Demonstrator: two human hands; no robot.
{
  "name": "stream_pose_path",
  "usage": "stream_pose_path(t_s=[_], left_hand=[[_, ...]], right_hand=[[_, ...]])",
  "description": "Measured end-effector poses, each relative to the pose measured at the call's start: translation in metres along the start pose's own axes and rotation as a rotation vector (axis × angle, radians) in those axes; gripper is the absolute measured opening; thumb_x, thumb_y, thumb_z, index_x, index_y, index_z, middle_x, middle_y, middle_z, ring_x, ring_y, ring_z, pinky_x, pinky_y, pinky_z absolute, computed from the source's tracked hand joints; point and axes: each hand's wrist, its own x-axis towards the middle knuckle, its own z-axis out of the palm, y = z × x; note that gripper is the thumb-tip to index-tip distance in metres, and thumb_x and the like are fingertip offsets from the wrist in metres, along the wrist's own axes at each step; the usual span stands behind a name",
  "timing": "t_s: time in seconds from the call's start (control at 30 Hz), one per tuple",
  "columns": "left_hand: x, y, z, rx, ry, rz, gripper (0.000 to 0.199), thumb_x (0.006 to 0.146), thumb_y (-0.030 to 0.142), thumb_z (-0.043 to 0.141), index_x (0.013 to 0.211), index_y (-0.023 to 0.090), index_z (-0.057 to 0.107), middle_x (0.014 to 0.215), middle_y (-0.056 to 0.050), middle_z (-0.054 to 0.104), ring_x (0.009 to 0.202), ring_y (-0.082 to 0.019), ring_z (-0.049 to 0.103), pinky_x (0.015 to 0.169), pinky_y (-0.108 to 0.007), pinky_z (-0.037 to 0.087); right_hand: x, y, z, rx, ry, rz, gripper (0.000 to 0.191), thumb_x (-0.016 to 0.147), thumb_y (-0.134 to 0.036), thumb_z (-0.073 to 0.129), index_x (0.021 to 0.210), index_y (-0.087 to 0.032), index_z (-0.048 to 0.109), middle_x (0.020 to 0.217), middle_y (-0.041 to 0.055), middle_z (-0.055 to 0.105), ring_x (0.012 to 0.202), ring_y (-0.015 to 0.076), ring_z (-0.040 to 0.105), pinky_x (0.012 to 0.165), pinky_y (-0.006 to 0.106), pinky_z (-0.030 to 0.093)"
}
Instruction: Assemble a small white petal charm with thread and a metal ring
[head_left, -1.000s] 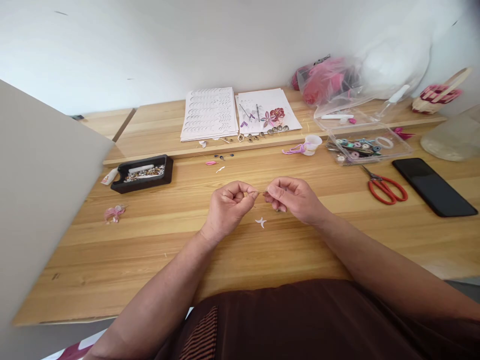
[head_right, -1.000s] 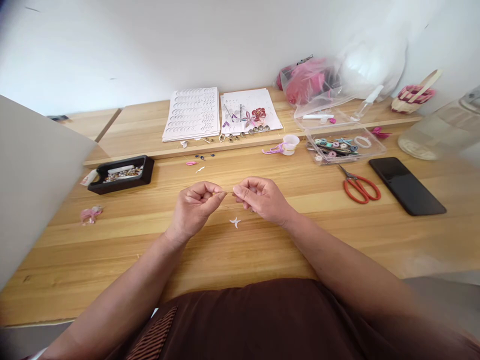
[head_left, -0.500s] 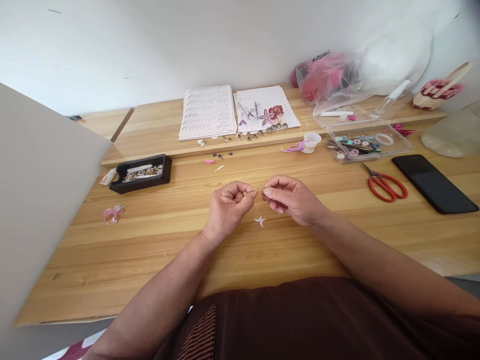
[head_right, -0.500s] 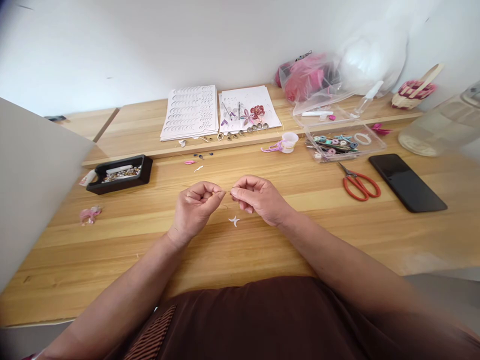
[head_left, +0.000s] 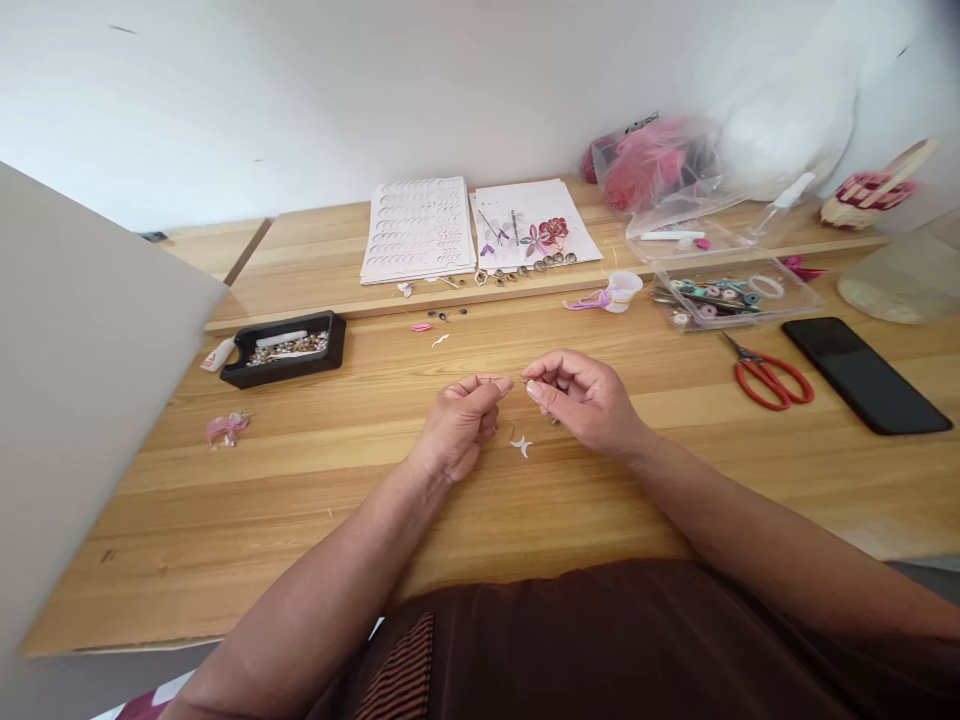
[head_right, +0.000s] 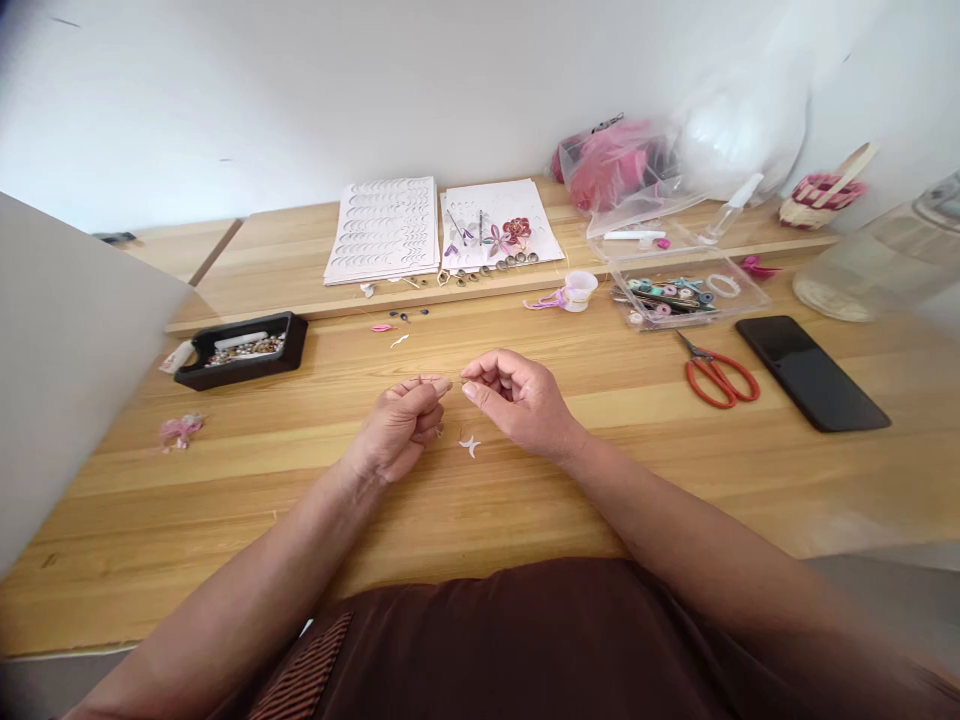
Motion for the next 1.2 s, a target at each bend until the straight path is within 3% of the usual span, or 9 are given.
stream_pose_path(t_s=[0.13, 0.27, 0.43, 0.53, 0.67, 0.9, 0.97, 1.1, 1.2], left_hand=[[0.001, -0.003, 0.001, 0.06, 0.05, 0.066, 0.035, 0.063, 0.034, 0.085, 0.071, 0.016, 0.057, 0.048, 0.012, 0.033, 0.041, -0.002, 0.019, 0.04, -0.018, 0.013], [0.003, -0.007, -0.003, 0.149, 0.05, 0.149, 0.031, 0.067, 0.038, 0.083, 0.073, 0.016, 0.062, 0.047, 0.011, 0.035, 0.042, -0.003, 0.021, 0.042, -0.02, 0.016], [0.003, -0.01, -0.007, 0.396, 0.029, 0.358, 0.027, 0.076, 0.039, 0.078, 0.076, 0.015, 0.066, 0.051, 0.008, 0.039, 0.047, -0.004, 0.026, 0.046, -0.021, 0.019], [0.001, -0.01, -0.009, 0.497, 0.041, 0.445, 0.026, 0.08, 0.04, 0.076, 0.077, 0.015, 0.068, 0.052, 0.009, 0.035, 0.048, -0.004, 0.023, 0.048, -0.021, 0.018], [0.001, -0.01, -0.007, 0.46, 0.065, 0.401, 0.029, 0.077, 0.042, 0.078, 0.075, 0.015, 0.067, 0.051, 0.008, 0.038, 0.047, -0.004, 0.025, 0.047, -0.021, 0.019], [0.0, -0.006, 0.001, 0.131, 0.039, 0.096, 0.03, 0.066, 0.036, 0.082, 0.07, 0.016, 0.06, 0.046, 0.01, 0.034, 0.042, -0.003, 0.019, 0.042, -0.021, 0.013], [-0.001, -0.005, 0.002, 0.104, 0.028, 0.074, 0.029, 0.065, 0.034, 0.083, 0.07, 0.016, 0.061, 0.046, 0.01, 0.034, 0.042, -0.003, 0.019, 0.042, -0.02, 0.013], [-0.001, -0.005, -0.001, 0.159, -0.009, 0.124, 0.029, 0.069, 0.037, 0.082, 0.077, 0.014, 0.066, 0.048, 0.009, 0.037, 0.043, -0.003, 0.021, 0.043, -0.021, 0.014], [0.0, -0.008, -0.006, 0.243, -0.024, 0.197, 0.029, 0.073, 0.038, 0.08, 0.084, 0.013, 0.07, 0.051, 0.008, 0.041, 0.045, -0.004, 0.023, 0.045, -0.021, 0.015]], right_hand=[[0.003, -0.004, -0.001, 0.08, 0.0, 0.113, 0.029, 0.081, -0.042, 0.076, 0.093, -0.018, 0.066, 0.076, 0.0002, 0.062, 0.058, 0.0095, 0.053, 0.051, 0.024, 0.044], [0.004, -0.006, -0.004, 0.202, -0.056, 0.319, 0.04, 0.08, -0.055, 0.074, 0.085, -0.016, 0.067, 0.072, 0.0009, 0.063, 0.052, 0.008, 0.052, 0.042, 0.021, 0.033], [0.005, -0.007, -0.004, 0.299, -0.12, 0.471, 0.043, 0.075, -0.056, 0.077, 0.075, -0.015, 0.067, 0.064, -0.0002, 0.06, 0.046, 0.0057, 0.046, 0.037, 0.019, 0.023], [0.005, -0.008, -0.004, 0.303, -0.099, 0.466, 0.039, 0.072, -0.049, 0.08, 0.069, -0.015, 0.063, 0.063, -0.0008, 0.06, 0.047, 0.005, 0.046, 0.039, 0.019, 0.024], [0.004, -0.009, -0.003, 0.231, -0.07, 0.369, 0.032, 0.075, -0.044, 0.079, 0.077, -0.016, 0.063, 0.065, -0.0015, 0.06, 0.048, 0.0068, 0.048, 0.041, 0.02, 0.03], [-0.002, -0.012, -0.005, -0.259, 0.018, -0.129, 0.008, 0.086, -0.026, 0.067, 0.086, -0.018, 0.069, 0.075, 0.0008, 0.066, 0.063, 0.011, 0.055, 0.06, 0.026, 0.045], [-0.002, -0.011, -0.006, -0.254, 0.024, -0.104, 0.009, 0.086, -0.027, 0.067, 0.086, -0.017, 0.069, 0.075, 0.0009, 0.066, 0.062, 0.011, 0.055, 0.059, 0.026, 0.045], [0.002, -0.009, -0.006, -0.045, -0.003, 0.13, 0.021, 0.083, -0.037, 0.071, 0.082, -0.017, 0.065, 0.069, -0.0007, 0.061, 0.054, 0.0101, 0.053, 0.05, 0.025, 0.043], [0.005, -0.009, -0.006, 0.059, -0.028, 0.226, 0.027, 0.08, -0.041, 0.074, 0.079, -0.017, 0.063, 0.067, -0.0007, 0.061, 0.051, 0.0092, 0.052, 0.046, 0.024, 0.041]])
